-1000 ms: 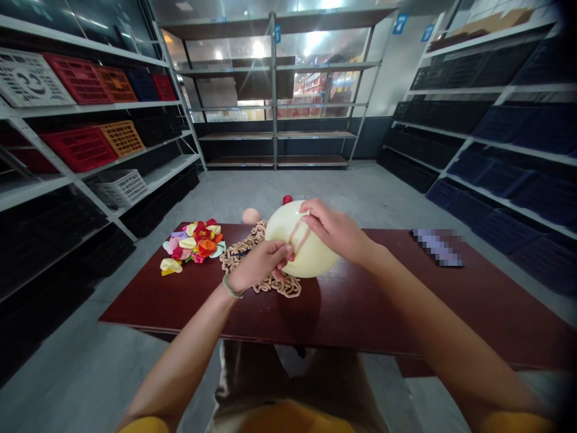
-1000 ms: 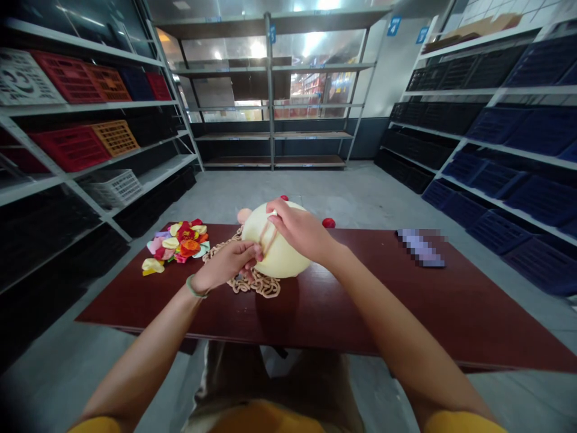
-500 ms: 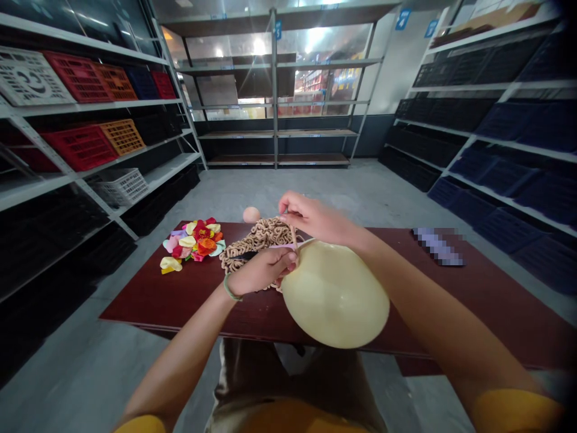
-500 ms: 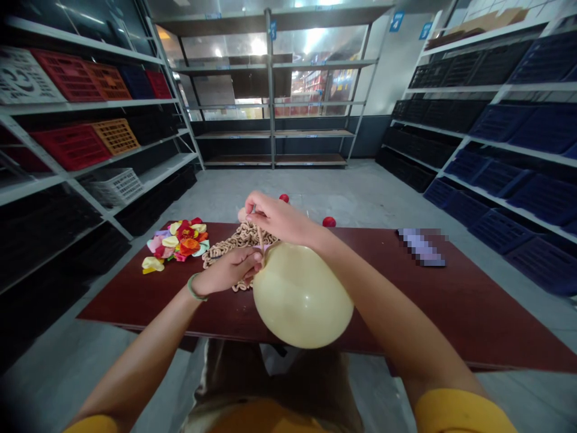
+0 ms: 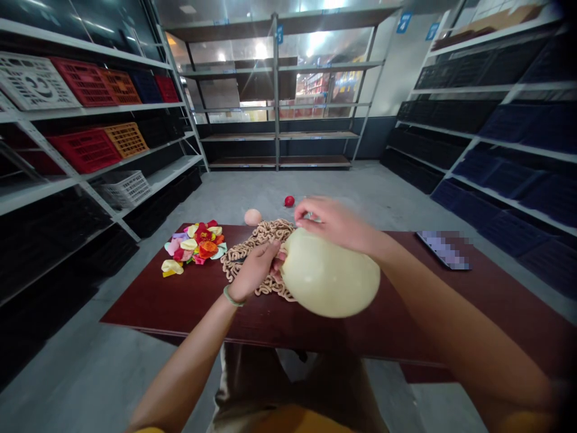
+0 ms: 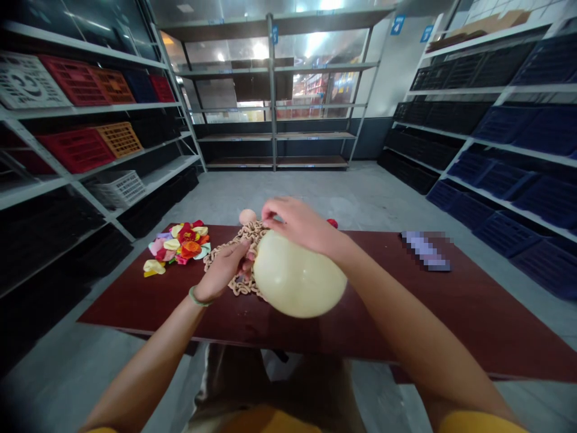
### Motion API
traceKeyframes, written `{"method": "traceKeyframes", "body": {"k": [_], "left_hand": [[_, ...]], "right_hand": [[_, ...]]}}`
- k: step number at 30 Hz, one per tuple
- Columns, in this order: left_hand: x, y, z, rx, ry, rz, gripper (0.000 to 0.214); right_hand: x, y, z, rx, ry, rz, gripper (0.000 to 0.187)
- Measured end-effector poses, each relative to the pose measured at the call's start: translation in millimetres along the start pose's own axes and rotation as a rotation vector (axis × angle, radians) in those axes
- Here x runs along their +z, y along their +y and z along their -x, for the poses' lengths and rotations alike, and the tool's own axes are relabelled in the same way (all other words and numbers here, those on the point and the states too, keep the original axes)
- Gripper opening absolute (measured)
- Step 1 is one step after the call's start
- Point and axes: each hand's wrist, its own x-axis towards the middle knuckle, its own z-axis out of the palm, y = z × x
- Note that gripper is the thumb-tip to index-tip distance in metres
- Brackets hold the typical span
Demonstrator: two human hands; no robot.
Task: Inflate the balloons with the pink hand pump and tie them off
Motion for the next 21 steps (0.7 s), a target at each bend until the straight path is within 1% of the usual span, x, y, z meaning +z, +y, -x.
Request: {"method": "traceKeyframes", "body": {"k": [2,4,9,16,21], "left_hand": [[-0.1,-0.4,-1.1,0.037,0.044,-0.017,0.045],[0.6,-0.4,-1.6,0.081,0.067,-0.058,0.046],[0.8,-0.2,-1.3,0.134,0.069,-0.115,0.048],[-3.7,-2.7,0.8,0.086,0.035,-0.111,0.047],[-3.7,-4.7,0.5,0.075,0.032,-0.052,0.046]], "right_hand": [[0.6,-3.4,4.5,-0.07,-0.106,0.055,0.017],[7.3,-4.5,6.9,-0.119,-0.147,0.095,0.02],[26.6,-1.8,7.0,-0.139,-0.128,0.121,0.021],[32.9,-3.7,3.4,-0.181,-0.114,0.161,0.022],[37.2,-4.4,5.5,-0.172,-0.008,0.17,0.012]]}}
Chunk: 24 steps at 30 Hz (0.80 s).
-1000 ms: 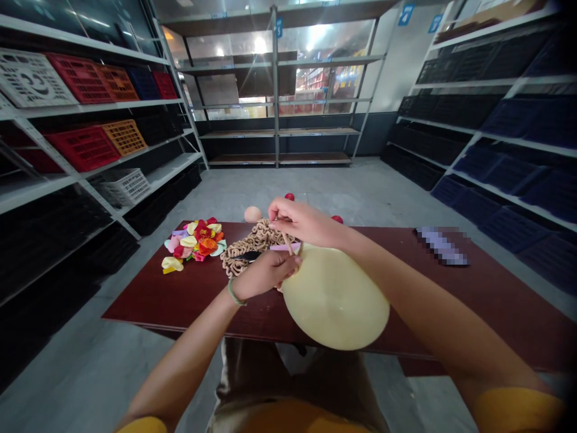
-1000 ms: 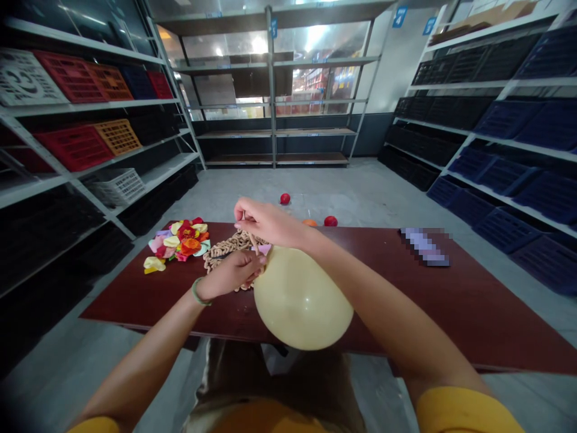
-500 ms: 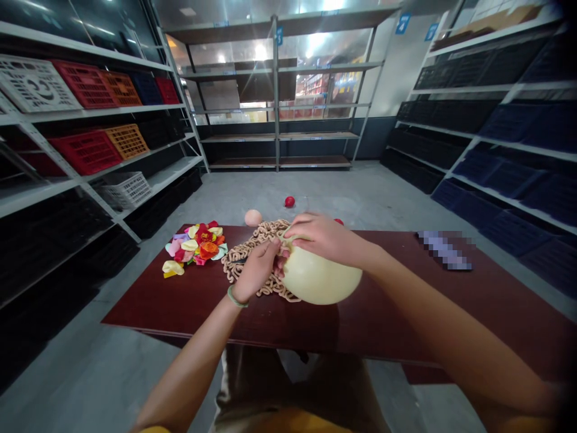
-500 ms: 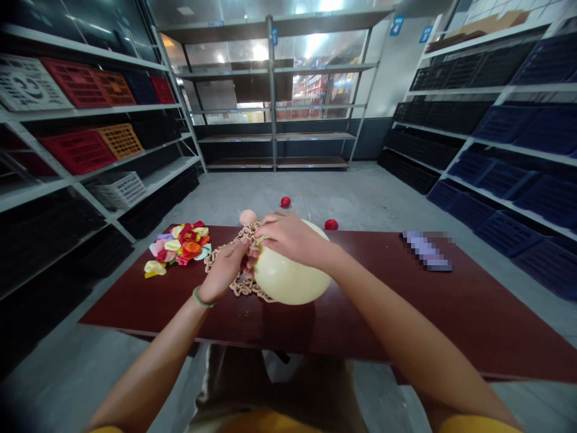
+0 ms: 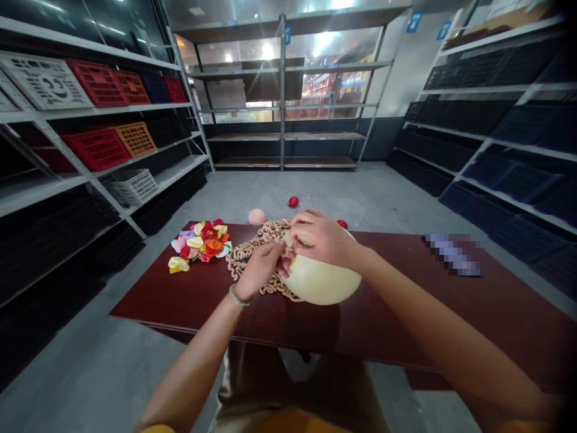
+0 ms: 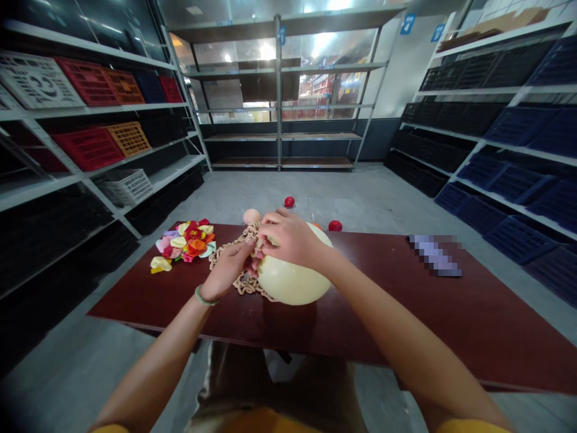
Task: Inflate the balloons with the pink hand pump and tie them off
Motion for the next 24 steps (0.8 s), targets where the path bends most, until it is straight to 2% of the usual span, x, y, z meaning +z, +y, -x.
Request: {"method": "traceKeyframes", "body": {"k": [5,12,19,22,24], "left_hand": [[1.2,2.0,-0.3,-0.045,-0.059,0.102,0.039],[-1.5,5.6,1.6,-0.104,-0.082,0.29,0.027],[-2.5,3.7,0.9,-0.081,-0.068,0.43,0.025],[-1.6,1.2,-0.2,-0.034,-0.052,0.405,0.025],[-0.9,0.6,-2.3,0.001,-0.033,0.396,0.024]], "right_hand": [[2.2,3.0,6.2,-0.039,0.013,-0.049,0.017],[-3.9,5.4,16.3,0.085,-0.101,-0.274,0.024],[-4.6,0.6,22.4,-0.031,-0.07,-0.306,0.022],[-6.3,5.1,24.1,0.002,-0.007,-0.305,0.02],[-10.8,7.5,24.0,0.061,0.081,-0.247,0.017]]}}
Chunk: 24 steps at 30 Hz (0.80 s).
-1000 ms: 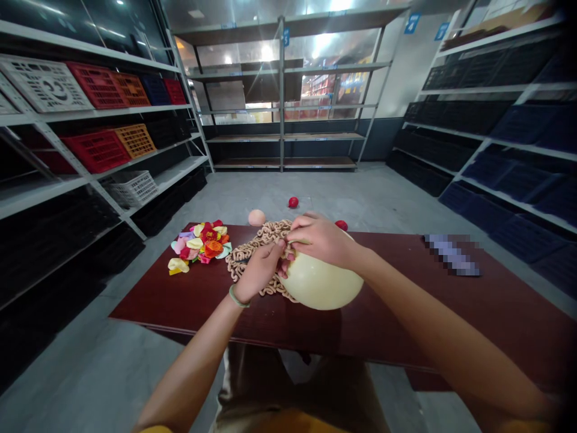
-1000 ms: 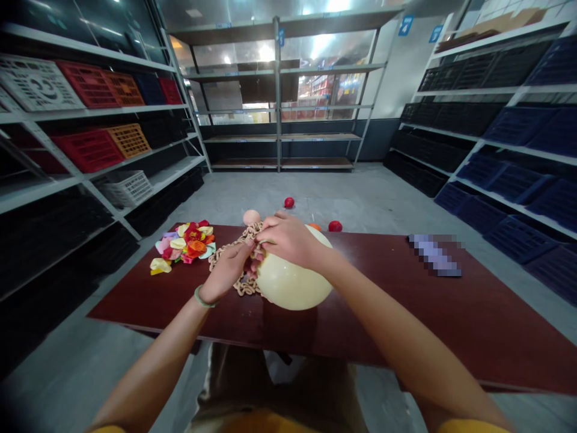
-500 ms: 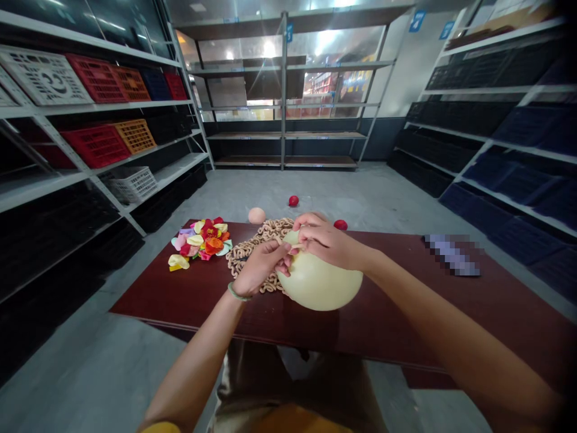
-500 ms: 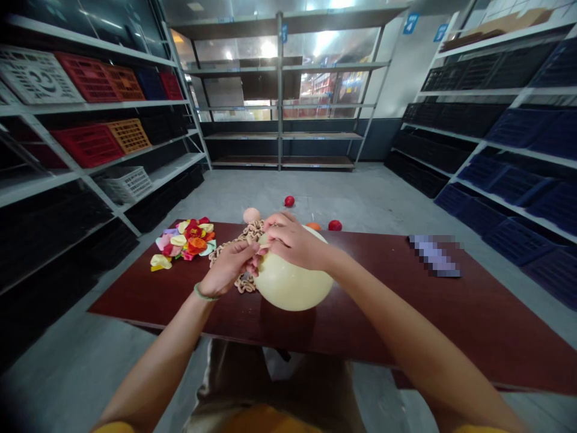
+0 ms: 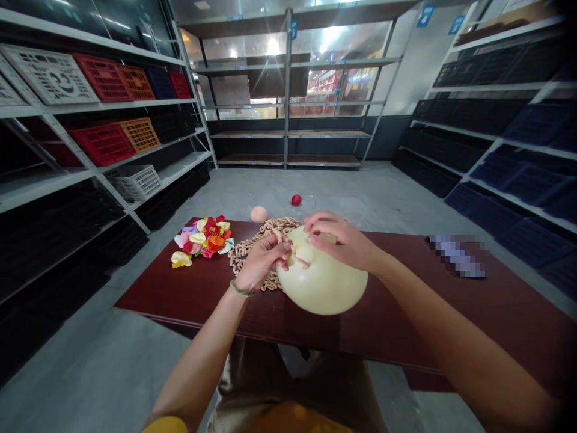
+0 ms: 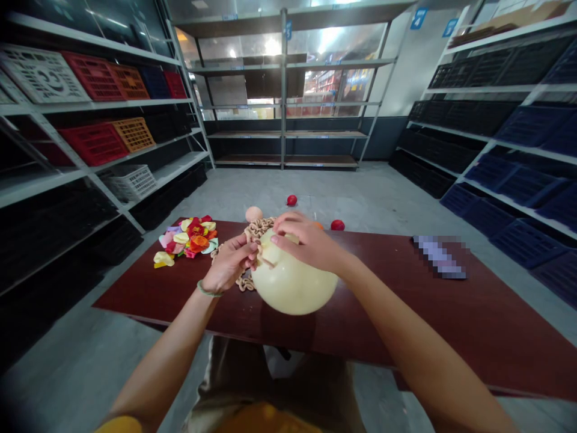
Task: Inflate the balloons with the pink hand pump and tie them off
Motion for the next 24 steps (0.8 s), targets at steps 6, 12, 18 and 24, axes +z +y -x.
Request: {"method": "traceKeyframes", "body": {"k": [6,12,18,24], "left_hand": [[3.6,3.8,-19.1,0.198,0.055,-0.012,0.022],[2.5,-15.2,-47.1,0.341,0.121,-0.083,0.024],[-7.1,-49.8,-70.3,0.298,0.074,-0.129,0.028],[-24.5,-79.3,-80.9,0.206,0.039,-0.204,0.034]], "right_hand": [[-14.7,-13.4,-7.9,-0.119,0.324,0.543,0.012],[19.9,-0.2,-6.1,-0.06,0.435,0.644,0.016],[68.2,47.7,1.5,0.076,0.524,0.301,0.016],[99.8,77.7,12.0,0.108,0.569,0.237,0.02]]}}
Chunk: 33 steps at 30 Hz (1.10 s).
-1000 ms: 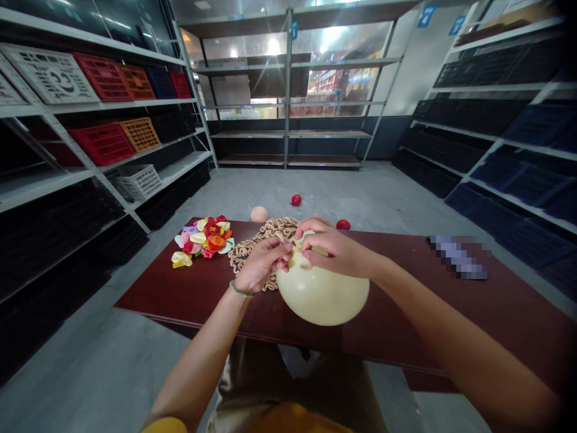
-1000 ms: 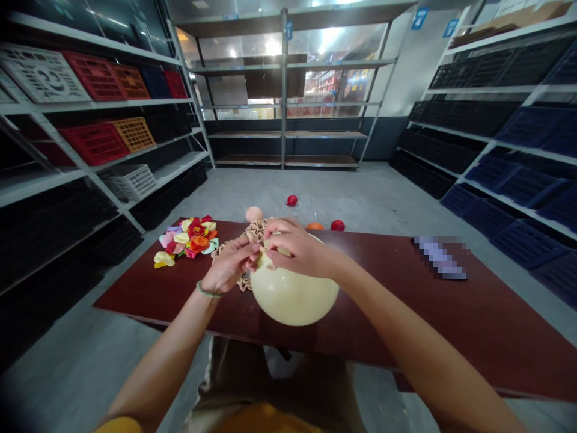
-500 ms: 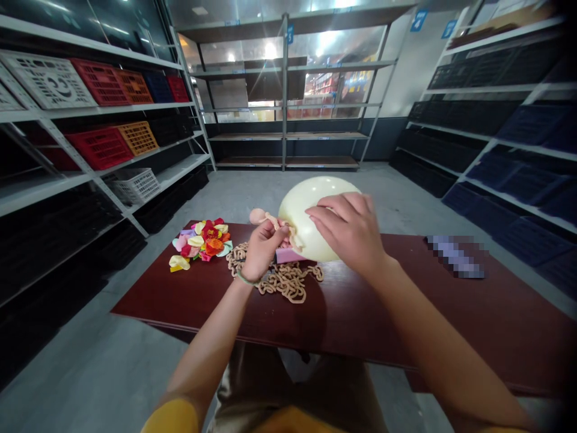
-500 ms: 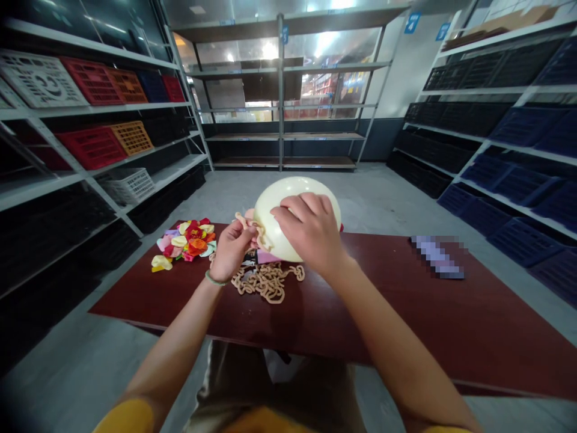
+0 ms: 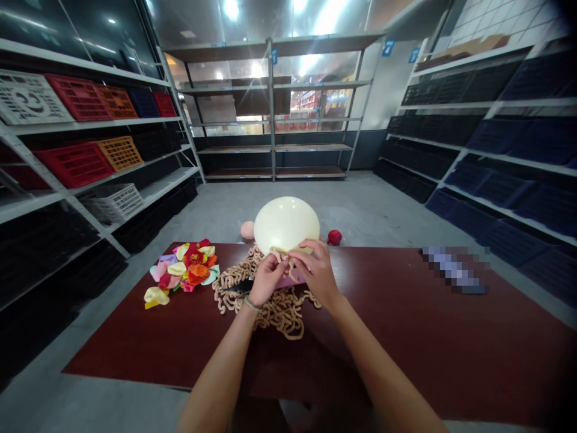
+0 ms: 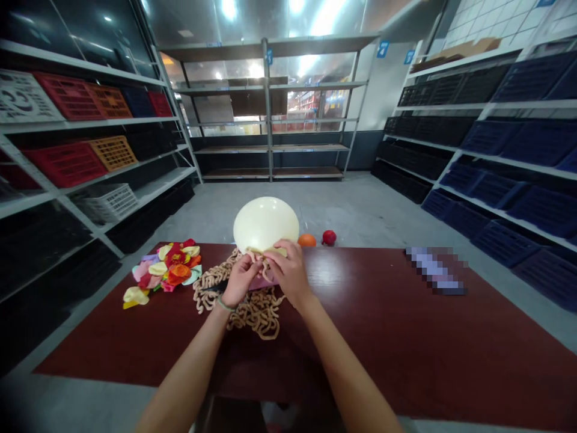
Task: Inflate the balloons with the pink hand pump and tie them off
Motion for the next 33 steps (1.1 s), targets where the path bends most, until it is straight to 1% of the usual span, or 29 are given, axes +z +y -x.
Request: {"method": "traceKeyframes", "body": {"k": [3,7,10,13,16,21,25,29,31,33], "left_hand": [[-4.9,-10.8,5.5,-0.033,-0.026,-0.074,0.035],[-5.4,-13.1,14.4,-0.026,-0.047,-0.187,0.031],[-3.9,-11.9,17.6,0.0,-0.045,-0.25,0.026],[-4.3,-12.8,18.3,-0.012,-0.031,-0.269,0.026],[-5.7,-13.8,18.6,-0.002,-0.004,-0.318,0.025],[-4.8,-12.4,20.4,0.1,0.137,-0.457,0.017],[-2.4,-12.0,23.1,0.186,0.245,-0.558,0.014],[-0.9,-13.1,28.4,0.291,0.283,-0.64,0.011],[-1.0,-13.5,30.7,0.348,0.296,-0.659,0.009],[-2.0,-13.6,31.9,0.391,0.306,-0.663,0.008]], "right_hand": [[6.7,3.2,15.9,0.021,-0.002,-0.015,0.021],[8.7,-1.9,29.9,0.066,0.036,-0.002,0.019],[9.1,-6.2,32.8,0.11,0.059,0.062,0.013],[11.1,-8.8,33.0,0.144,0.052,0.113,0.007],[14.0,-11.4,32.7,0.157,0.035,0.121,0.008],[16.1,-17.0,32.2,0.151,0.026,0.106,0.008],[14.9,-20.7,33.2,0.113,0.03,0.128,0.007],[15.1,-23.1,37.0,0.061,0.059,0.174,0.008],[15.3,-23.7,39.2,0.043,0.073,0.169,0.008],[14.3,-24.0,40.4,0.051,0.059,0.139,0.008]]}}
